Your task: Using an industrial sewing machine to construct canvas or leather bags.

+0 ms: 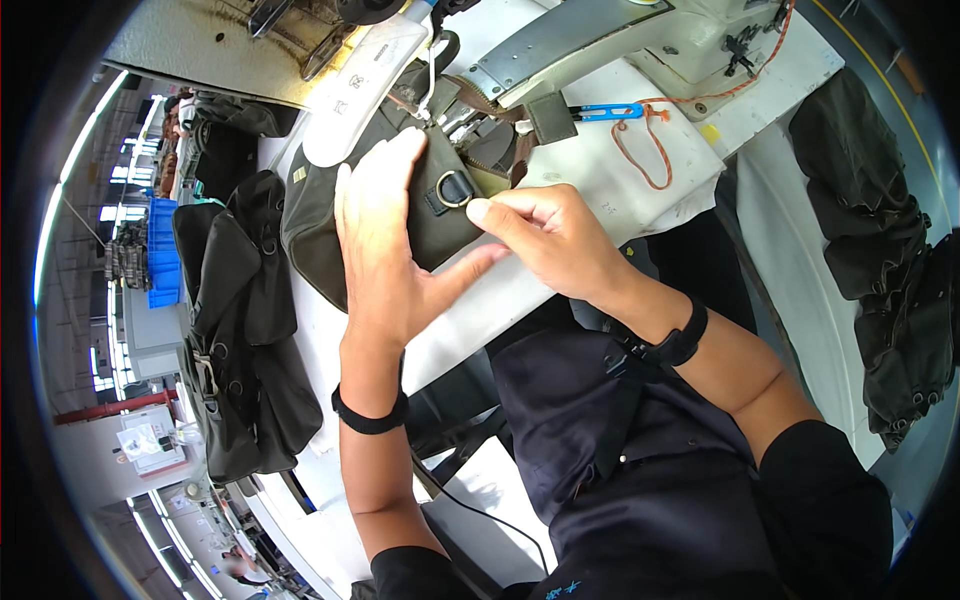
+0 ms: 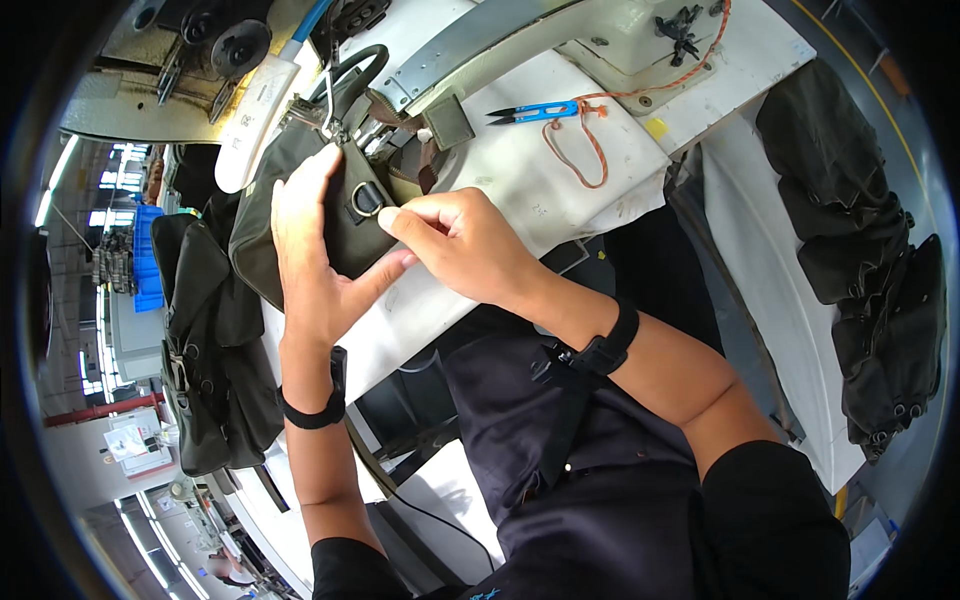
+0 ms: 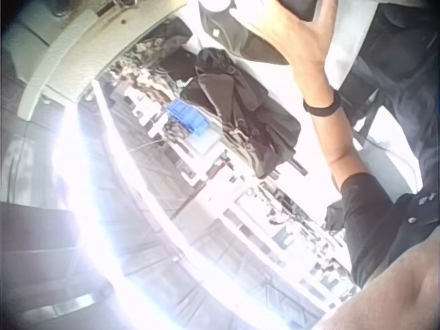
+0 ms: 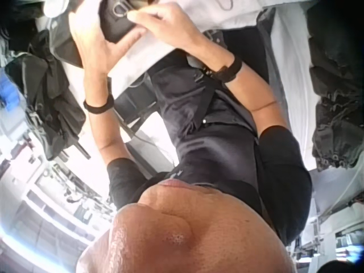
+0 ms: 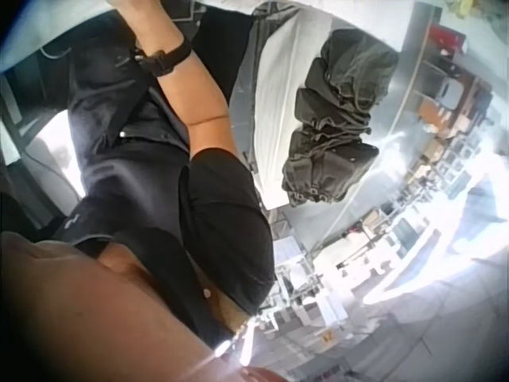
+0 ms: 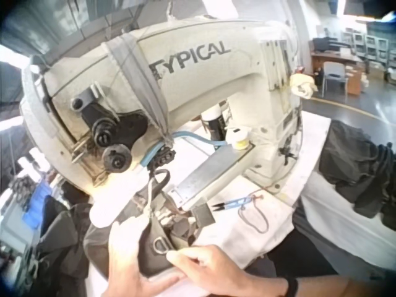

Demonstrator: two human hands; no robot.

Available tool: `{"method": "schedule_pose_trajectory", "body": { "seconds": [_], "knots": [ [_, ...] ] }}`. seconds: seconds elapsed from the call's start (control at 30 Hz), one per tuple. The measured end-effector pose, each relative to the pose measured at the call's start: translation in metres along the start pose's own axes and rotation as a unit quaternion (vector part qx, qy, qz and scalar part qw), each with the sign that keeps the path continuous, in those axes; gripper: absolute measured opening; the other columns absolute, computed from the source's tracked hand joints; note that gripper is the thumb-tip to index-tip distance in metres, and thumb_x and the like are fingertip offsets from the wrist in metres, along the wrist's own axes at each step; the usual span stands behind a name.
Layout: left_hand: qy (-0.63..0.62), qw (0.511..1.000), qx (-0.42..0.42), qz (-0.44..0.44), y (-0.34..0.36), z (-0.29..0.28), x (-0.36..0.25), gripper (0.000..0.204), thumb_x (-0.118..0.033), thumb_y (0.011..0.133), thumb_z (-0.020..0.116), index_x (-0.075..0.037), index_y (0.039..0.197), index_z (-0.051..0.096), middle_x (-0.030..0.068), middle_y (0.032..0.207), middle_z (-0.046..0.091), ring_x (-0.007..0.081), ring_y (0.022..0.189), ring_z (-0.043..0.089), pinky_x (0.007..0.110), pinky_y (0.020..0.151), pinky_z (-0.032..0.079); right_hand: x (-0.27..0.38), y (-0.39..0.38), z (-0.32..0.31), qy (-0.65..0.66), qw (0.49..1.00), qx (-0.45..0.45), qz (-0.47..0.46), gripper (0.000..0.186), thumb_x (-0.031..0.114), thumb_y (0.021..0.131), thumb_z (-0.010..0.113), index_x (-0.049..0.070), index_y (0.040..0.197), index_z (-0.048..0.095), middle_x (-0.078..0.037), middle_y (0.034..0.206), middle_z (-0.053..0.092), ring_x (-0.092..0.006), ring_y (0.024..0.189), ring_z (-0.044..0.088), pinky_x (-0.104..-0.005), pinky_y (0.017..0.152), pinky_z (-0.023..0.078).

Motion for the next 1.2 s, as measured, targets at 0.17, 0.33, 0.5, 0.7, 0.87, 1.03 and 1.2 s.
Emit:
{"method": "schedule_pose_trajectory", "body": {
  "seconds": [0.17, 0.33, 0.5, 0.7, 0.87, 1.03, 1.2],
  "knots": [
    [0.007, 0.999, -0.051, -0.016, 0.002, 0.004, -0.009, 0.113, -0.057, 0.068, 0.088, -0.001, 0.154, 0.041, 0.0158, 0.141, 0.056, 0.0347, 0.126, 0.052, 0.050, 0.111, 0.033, -0.005, 0.003, -0.002, 0.030, 0.999, 0.011, -0.007, 0.043, 0.022, 0.104, 0.062, 0.002, 0.067, 0.055, 0.006, 0.059, 0.038, -0.0030, 0.058, 0.031, -0.0282, 0.049, 0.026],
    [0.057, 0.995, -0.079, -0.020, 0.005, 0.006, -0.003, 0.102, -0.061, 0.077, 0.081, -0.006, 0.155, 0.045, 0.0116, 0.121, 0.059, 0.0310, 0.109, 0.054, 0.046, 0.103, 0.037, -0.004, 0.001, -0.007, 0.006, 1.000, -0.004, -0.007, 0.044, 0.023, 0.105, 0.062, 0.001, 0.069, 0.053, 0.007, 0.060, 0.039, -0.0024, 0.060, 0.031, -0.0273, 0.050, 0.026],
    [0.144, 0.987, -0.065, 0.027, 0.006, 0.012, -0.003, 0.074, -0.045, 0.086, 0.077, -0.012, 0.149, 0.055, 0.0133, 0.122, 0.060, 0.0313, 0.111, 0.055, 0.047, 0.102, 0.039, -0.006, 0.003, -0.005, -0.021, 1.000, 0.002, -0.003, 0.044, 0.025, 0.106, 0.061, 0.002, 0.069, 0.052, 0.008, 0.060, 0.037, -0.0020, 0.059, 0.030, -0.0278, 0.049, 0.025],
    [0.013, 0.979, -0.201, 0.023, 0.005, 0.003, -0.005, 0.076, -0.021, 0.082, 0.083, -0.005, 0.149, 0.051, 0.0132, 0.124, 0.063, 0.0298, 0.103, 0.060, 0.041, 0.097, 0.042, -0.011, 0.002, -0.008, -0.004, 1.000, 0.006, 0.003, 0.044, 0.025, 0.107, 0.060, 0.003, 0.069, 0.054, 0.009, 0.060, 0.038, -0.0021, 0.058, 0.031, -0.0282, 0.049, 0.025],
    [0.072, 0.990, -0.117, 0.010, 0.006, 0.015, -0.005, 0.065, -0.021, 0.087, 0.078, -0.010, 0.147, 0.056, 0.0109, 0.122, 0.063, 0.0287, 0.108, 0.058, 0.042, 0.103, 0.038, -0.018, 0.003, -0.005, 0.009, 0.999, 0.010, 0.031, 0.042, 0.023, 0.107, 0.059, 0.002, 0.070, 0.055, 0.009, 0.061, 0.038, -0.0022, 0.059, 0.031, -0.0281, 0.049, 0.025],
    [0.046, 0.992, -0.119, -0.024, 0.000, 0.017, -0.004, 0.057, -0.030, 0.091, 0.075, -0.012, 0.143, 0.061, 0.0097, 0.137, 0.060, 0.0284, 0.126, 0.054, 0.045, 0.112, 0.032, -0.017, 0.006, -0.009, 0.003, 1.000, 0.001, -0.010, 0.039, 0.023, 0.106, 0.060, 0.001, 0.074, 0.059, 0.008, 0.062, 0.041, -0.0025, 0.059, 0.032, -0.0277, 0.050, 0.026],
    [0.190, 0.976, -0.104, -0.019, -0.012, 0.017, -0.016, 0.046, -0.027, 0.097, 0.067, -0.009, 0.139, 0.064, 0.0067, 0.140, 0.062, 0.0275, 0.135, 0.052, 0.051, 0.119, 0.028, -0.012, 0.002, -0.011, -0.021, 0.999, 0.026, 0.017, 0.028, 0.019, 0.106, 0.062, -0.006, 0.100, 0.073, 0.007, 0.077, 0.059, -0.0003, 0.070, 0.045, -0.0226, 0.058, 0.037]
  ]
}}
Point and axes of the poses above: each hand's wrist, its own y-axis towards the middle knuckle, its own z-axis out of the palm, x = y × z, the point moved 8 cm from there along y, towards the middle knuckle
